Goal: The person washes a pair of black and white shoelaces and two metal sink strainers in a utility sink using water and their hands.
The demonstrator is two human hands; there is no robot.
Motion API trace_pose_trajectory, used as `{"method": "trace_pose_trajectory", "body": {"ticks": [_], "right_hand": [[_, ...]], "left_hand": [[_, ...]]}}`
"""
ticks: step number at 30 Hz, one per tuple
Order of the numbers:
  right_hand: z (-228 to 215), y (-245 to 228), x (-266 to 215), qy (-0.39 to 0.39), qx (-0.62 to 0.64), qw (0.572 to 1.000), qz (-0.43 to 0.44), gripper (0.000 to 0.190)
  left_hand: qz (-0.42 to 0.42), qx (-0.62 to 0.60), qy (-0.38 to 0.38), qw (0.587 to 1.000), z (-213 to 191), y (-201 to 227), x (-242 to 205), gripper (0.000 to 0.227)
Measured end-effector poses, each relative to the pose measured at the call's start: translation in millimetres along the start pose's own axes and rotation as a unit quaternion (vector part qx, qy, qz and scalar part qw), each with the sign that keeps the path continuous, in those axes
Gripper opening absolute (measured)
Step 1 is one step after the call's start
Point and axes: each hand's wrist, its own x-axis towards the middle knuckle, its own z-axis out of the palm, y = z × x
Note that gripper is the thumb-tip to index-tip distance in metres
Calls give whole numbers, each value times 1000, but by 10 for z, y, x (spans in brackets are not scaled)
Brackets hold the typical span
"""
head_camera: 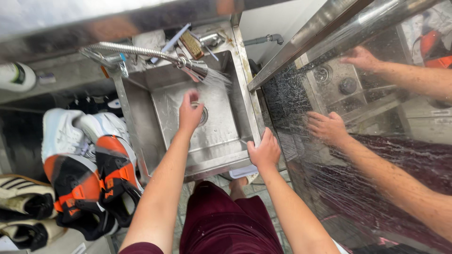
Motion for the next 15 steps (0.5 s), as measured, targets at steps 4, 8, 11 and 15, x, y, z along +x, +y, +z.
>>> {"method": "trace_pose_trajectory", "body": {"ticks": [4,8,11,15], "right_hand": [[27,16,-3,24,-19,999,-28,69],[8,29,-6,16,-23,999,-27,71],[-15,-4,22,4,-19,1000,-17,72],[-54,-28,-3,-24,-30,999,1,70]], "left_hand": [[131,-49,95,986,139,883,-123,78],[112,-85,150,979,186,1288,-144,73],[111,-158,198,961,140,1510,-66,73],[77,-102,196,972,-28,1744,-5,54]]}}
